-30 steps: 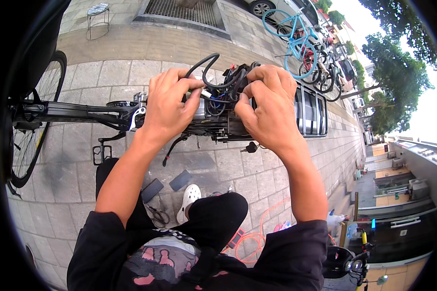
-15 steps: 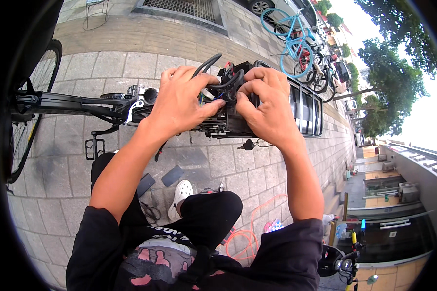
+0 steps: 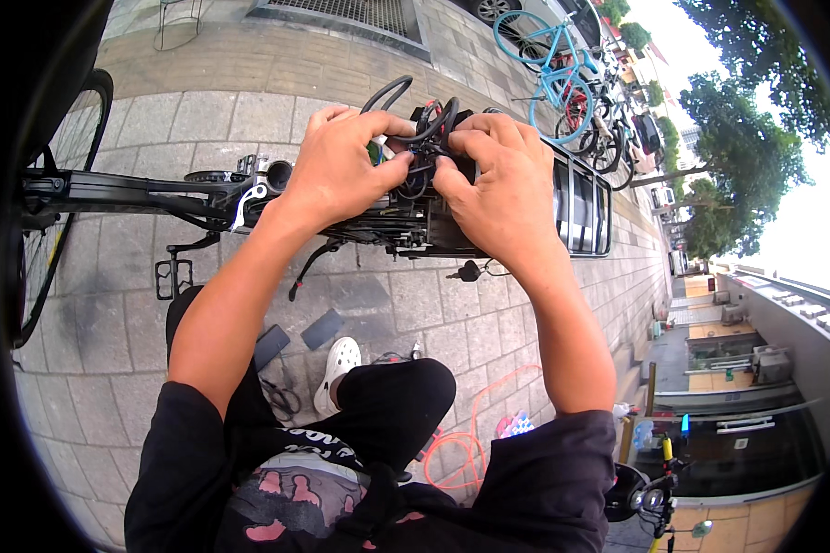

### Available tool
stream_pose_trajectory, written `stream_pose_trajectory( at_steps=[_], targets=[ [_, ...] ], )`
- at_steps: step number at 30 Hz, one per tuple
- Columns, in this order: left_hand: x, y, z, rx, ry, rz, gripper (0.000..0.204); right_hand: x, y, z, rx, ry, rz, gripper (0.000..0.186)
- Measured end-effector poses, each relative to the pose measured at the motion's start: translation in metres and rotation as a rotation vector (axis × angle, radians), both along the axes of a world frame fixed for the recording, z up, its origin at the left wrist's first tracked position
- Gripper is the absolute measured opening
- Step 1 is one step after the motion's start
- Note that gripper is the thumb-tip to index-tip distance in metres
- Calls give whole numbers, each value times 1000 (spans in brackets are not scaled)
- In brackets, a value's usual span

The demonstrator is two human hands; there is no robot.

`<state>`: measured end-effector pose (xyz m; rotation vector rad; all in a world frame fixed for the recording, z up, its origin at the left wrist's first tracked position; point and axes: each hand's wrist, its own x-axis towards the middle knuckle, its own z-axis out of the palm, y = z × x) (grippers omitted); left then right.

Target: The person sits on the ground and works on the electrical components of a bicycle. They strip the ends of wires, connect them to a battery pack mounted on the rear rack, and secure the connections with electrical tape.

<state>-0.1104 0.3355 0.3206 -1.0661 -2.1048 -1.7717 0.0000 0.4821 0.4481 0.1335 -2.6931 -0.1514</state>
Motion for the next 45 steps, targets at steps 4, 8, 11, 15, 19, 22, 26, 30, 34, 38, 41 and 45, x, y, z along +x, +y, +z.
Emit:
stream_pose_trajectory(
  at_steps=[4, 8, 11, 15, 19, 22, 26, 30, 34, 38, 41, 45],
  targets=[
    [-6, -6, 8, 37, -127, -84, 31, -6, -5, 3, -8, -47, -37, 26],
    [-4, -3, 4, 19, -114, -81, 33, -10, -9, 3, 35, -77, -52, 24],
    [-3, -8, 15, 30, -245, -151, 34, -12, 9, -2, -90, -100, -18, 22],
    [-5, -10, 19, 23, -292, -164, 36, -12, 13, 7, -177, -189, 2, 20],
    [-10, -6, 17, 9, -318, -190, 35, -16, 23, 10, -178, -244, 50, 20],
    [-16, -3, 10, 79, -321, -201, 38, -16, 26, 9, -209, -238, 64, 20],
    [-21, -3, 7, 67, -342, -236, 39, -15, 22, 7, -261, -216, 52, 19],
    [-24, -9, 12, 62, -371, -307, 39, -18, 26, 9, -278, -231, 55, 19],
    [-24, -14, 18, 82, -415, -353, 42, -19, 23, 11, -256, -218, 47, 20],
    [-28, -13, 16, 77, -473, -372, 43, -23, 18, 11, -388, -211, -11, 22],
    [-30, -14, 17, 88, -539, -392, 43, -27, 9, 5, -467, -109, -83, 22],
    [-32, -11, 17, 89, -613, -390, 43, -29, 7, -1, -403, 7, -35, 22]
  ],
)
